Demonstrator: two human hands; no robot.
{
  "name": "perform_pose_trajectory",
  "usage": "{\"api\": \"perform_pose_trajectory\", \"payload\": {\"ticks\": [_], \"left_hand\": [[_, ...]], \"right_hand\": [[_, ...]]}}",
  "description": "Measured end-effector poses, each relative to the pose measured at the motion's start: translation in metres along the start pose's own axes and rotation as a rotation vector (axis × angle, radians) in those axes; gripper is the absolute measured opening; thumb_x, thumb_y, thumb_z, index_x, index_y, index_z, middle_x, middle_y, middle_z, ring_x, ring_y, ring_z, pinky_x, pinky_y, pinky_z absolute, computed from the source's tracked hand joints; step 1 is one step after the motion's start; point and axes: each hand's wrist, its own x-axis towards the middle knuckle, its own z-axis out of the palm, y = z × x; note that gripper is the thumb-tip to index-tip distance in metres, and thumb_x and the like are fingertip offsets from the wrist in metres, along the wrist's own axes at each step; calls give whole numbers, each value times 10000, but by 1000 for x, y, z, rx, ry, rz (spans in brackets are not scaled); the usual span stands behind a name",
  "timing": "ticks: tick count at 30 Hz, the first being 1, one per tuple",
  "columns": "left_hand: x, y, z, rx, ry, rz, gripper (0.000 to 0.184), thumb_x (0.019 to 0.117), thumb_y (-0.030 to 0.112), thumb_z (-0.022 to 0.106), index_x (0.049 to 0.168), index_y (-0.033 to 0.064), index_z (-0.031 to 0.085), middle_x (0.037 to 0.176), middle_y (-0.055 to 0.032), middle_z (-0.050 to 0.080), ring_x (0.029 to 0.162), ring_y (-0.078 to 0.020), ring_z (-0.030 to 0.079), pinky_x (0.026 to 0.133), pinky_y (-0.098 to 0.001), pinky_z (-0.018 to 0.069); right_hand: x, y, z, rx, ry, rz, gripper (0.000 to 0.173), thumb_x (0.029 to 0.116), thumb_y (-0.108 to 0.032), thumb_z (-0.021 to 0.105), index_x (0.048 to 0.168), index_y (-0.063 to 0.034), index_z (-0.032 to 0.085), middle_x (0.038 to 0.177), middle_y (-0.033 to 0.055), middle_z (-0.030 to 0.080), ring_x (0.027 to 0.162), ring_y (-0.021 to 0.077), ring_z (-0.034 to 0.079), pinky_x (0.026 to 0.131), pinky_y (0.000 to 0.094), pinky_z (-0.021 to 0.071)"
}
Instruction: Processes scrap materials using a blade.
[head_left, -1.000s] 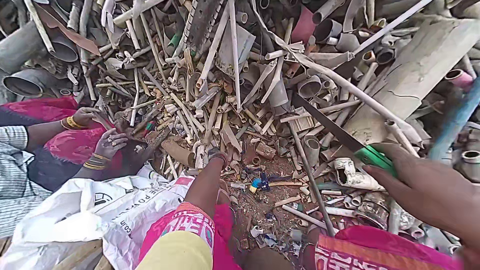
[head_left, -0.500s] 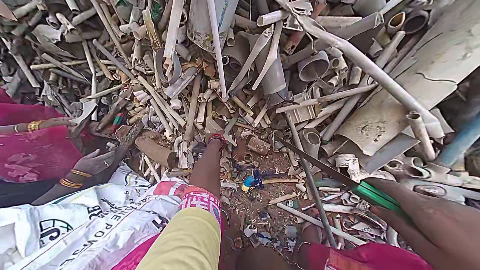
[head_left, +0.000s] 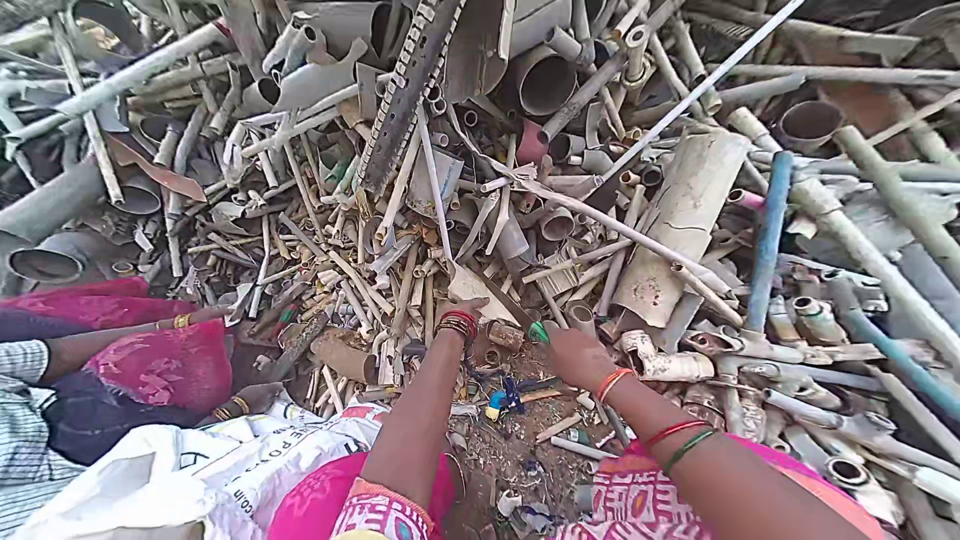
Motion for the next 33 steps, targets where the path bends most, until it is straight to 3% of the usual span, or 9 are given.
{"api": "perform_pose_trajectory", "payload": {"ticks": [5, 8, 10, 12, 14, 17, 20, 25, 33], "left_hand": [[-50, -11, -33, -8, -106, 107, 571, 913, -36, 700, 1411, -100, 428, 1303, -255, 567, 1118, -266, 598, 965, -383, 510], [-95, -19, -50, -306, -349, 237, 405, 923, -154, 553, 1296, -75, 416, 1044, -146, 565, 863, -165, 595, 793, -317, 542], [-108, -36, -57, -415, -559, 321, 441, 782, -125, 583, 1184, 5, 455, 911, -54, 642, 787, -124, 657, 722, -313, 578], [-119, -50, -56, -475, -707, 347, 595, 643, -63, 727, 1165, 58, 467, 903, -28, 695, 810, -133, 700, 747, -343, 604], [-142, -56, -54, -445, -692, 353, 613, 746, -115, 644, 1280, 47, 392, 1004, -55, 653, 863, -142, 685, 771, -348, 599], [-186, -53, -52, -294, -573, 269, 559, 1007, -84, 461, 1524, 12, 271, 1381, -194, 504, 1073, -216, 603, 875, -369, 527], [-228, -65, -51, -104, -565, 258, 549, 1074, 93, 457, 1565, 28, 221, 1408, -224, 489, 1071, -221, 617, 873, -357, 534], [-263, -86, -50, -187, -466, 160, 461, 1084, 165, 488, 1486, -4, 339, 1259, -195, 564, 1033, -224, 611, 888, -375, 527], [-261, -101, -58, -171, -373, 88, 308, 1036, 113, 586, 1301, -27, 517, 930, -90, 591, 670, -87, 539, 589, -220, 461]], "right_hand": [[-27, 22, -1, 337, 181, -24, 494, 1124, -316, 403, 1499, 6, 417, 1246, 275, 633, 1134, 390, 651, 988, 551, 489], [-32, 45, 13, 870, 268, -97, 488, 1034, -278, 641, 1400, 1, 478, 1069, 173, 629, 789, 212, 631, 725, 378, 543], [-51, 42, 22, 1144, 158, -112, 380, 1033, -233, 639, 1316, -22, 497, 947, 66, 618, 650, 93, 571, 583, 248, 502], [-71, 39, 32, 1281, 32, -155, 267, 1055, -200, 590, 1252, -40, 508, 844, 12, 582, 586, 48, 539, 531, 194, 481], [-88, 35, 44, 1327, 10, -220, 233, 1026, -87, 602, 1233, -34, 507, 788, 6, 569, 531, 43, 529, 498, 182, 485], [-109, 26, 56, 1352, 120, -266, 409, 937, 65, 649, 1283, -7, 444, 801, 41, 557, 523, 65, 537, 487, 192, 488], [-120, 22, 67, 1282, 228, -319, 574, 876, 102, 696, 1368, 33, 408, 898, 85, 568, 599, 96, 581, 537, 221, 522], [-136, 18, 85, 1229, 226, -458, 682, 851, 104, 712, 1429, 28, 358, 949, 85, 579, 676, 94, 607, 587, 226, 534], [-154, 36, 87, 1001, 27, -479, 497, 958, -10, 654, 1384, -2, 397, 983, 69, 573, 674, 81, 586, 592, 229, 520]]}}
